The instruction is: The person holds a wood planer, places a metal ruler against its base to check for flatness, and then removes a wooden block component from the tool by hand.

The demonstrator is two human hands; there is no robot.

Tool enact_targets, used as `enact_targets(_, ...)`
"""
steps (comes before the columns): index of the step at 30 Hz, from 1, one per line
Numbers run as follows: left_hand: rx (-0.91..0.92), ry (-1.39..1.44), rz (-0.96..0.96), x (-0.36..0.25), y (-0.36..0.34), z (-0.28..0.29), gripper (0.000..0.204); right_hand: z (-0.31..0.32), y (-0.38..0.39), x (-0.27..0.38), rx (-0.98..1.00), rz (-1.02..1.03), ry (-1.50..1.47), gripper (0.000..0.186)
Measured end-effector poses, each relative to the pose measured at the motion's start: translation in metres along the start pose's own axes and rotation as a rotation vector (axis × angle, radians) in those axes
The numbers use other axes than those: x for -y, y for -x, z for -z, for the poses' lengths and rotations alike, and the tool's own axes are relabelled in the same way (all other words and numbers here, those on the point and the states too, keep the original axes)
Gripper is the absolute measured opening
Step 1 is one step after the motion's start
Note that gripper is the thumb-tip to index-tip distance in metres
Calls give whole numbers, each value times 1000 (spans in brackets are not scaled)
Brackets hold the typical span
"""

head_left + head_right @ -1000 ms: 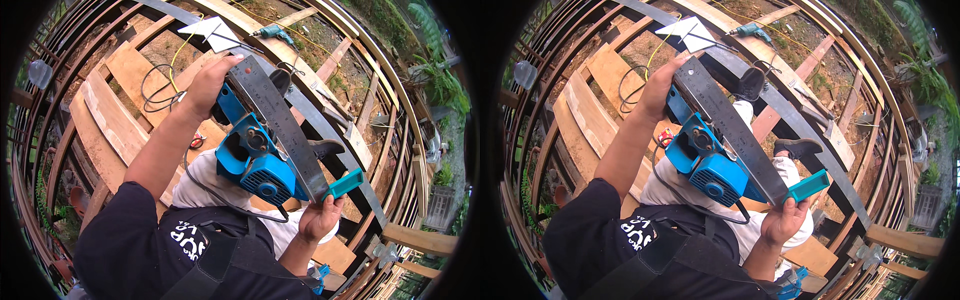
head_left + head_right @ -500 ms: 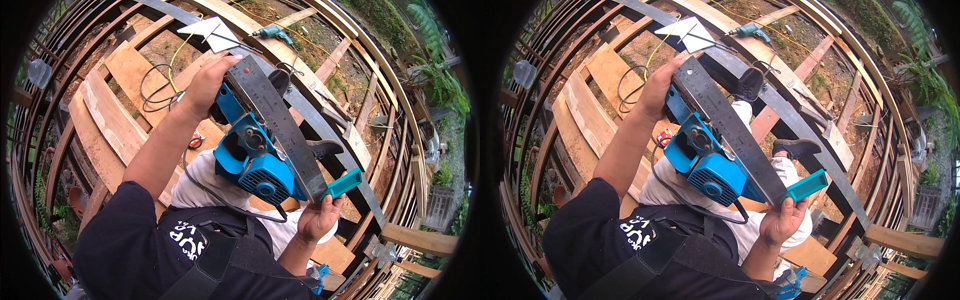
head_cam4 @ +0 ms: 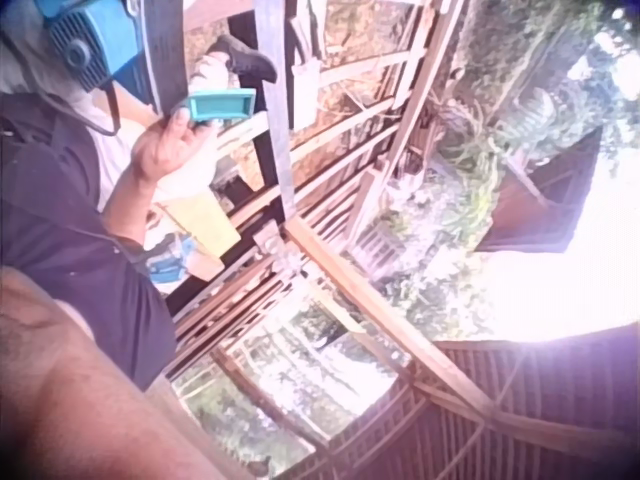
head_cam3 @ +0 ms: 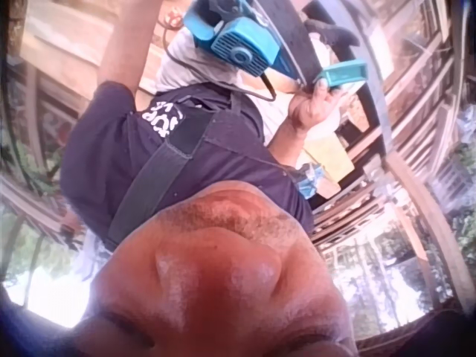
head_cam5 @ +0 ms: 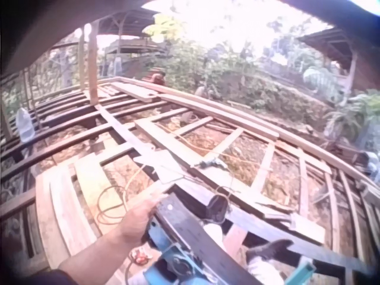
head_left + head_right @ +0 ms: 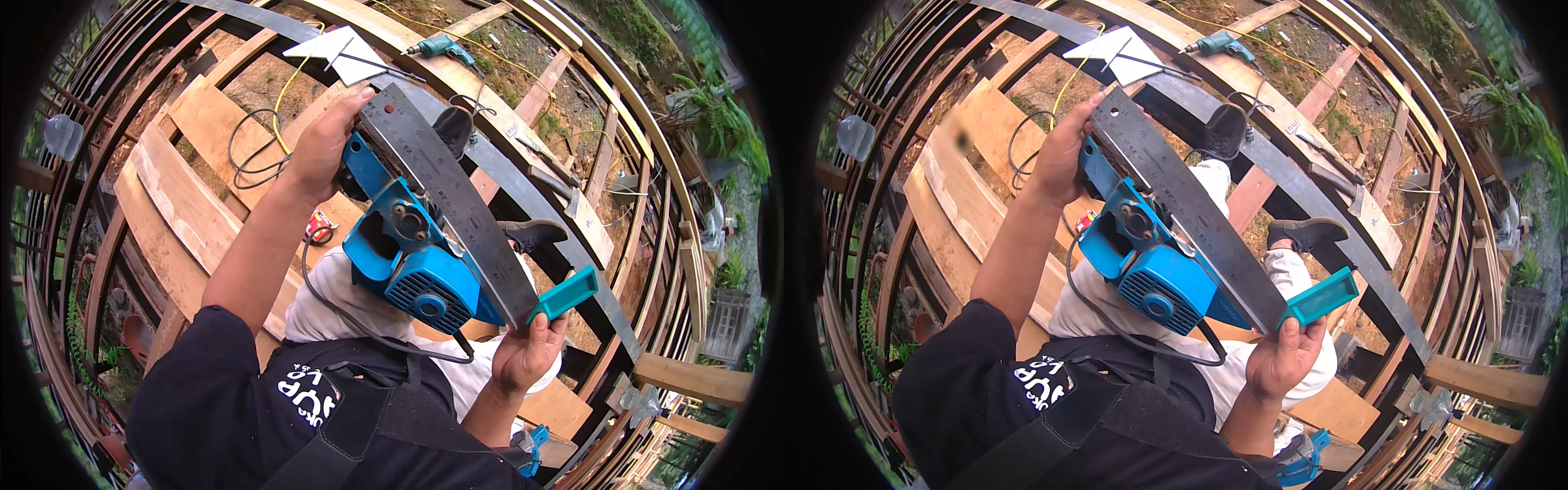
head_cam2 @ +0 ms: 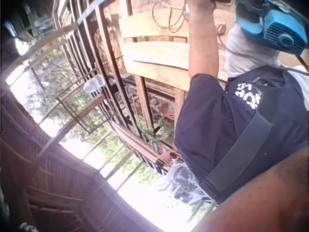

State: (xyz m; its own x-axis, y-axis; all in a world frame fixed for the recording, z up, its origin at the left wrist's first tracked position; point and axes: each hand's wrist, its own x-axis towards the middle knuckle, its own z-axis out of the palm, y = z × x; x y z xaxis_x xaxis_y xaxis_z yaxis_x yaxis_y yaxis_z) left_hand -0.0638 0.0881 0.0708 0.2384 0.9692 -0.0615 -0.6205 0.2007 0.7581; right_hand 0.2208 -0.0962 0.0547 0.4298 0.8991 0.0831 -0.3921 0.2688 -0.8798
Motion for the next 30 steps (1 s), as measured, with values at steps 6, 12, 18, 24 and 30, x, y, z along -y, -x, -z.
enact_targets(6, 19, -74, -62, 1, 10, -7, 39, 2, -4, -5, -27, 16, -1, 39)
enact_targets(12, 78, -182, -89, 8, 1, 8, 59, 0, -30, -16, -82, -2, 21, 37)
enact_targets(18, 85, -110, -47, 9, 0, 6, 67, 6, -48, -25, -70, -88, -34, 37)
enact_targets(24, 3, -182, -148, 20, 5, 3, 74, 3, -51, -28, -101, -130, 10, 34)
enact_targets(30, -224, -126, -196, 25, 25, -11, 66, 1, -62, -25, -101, -145, -11, 31)
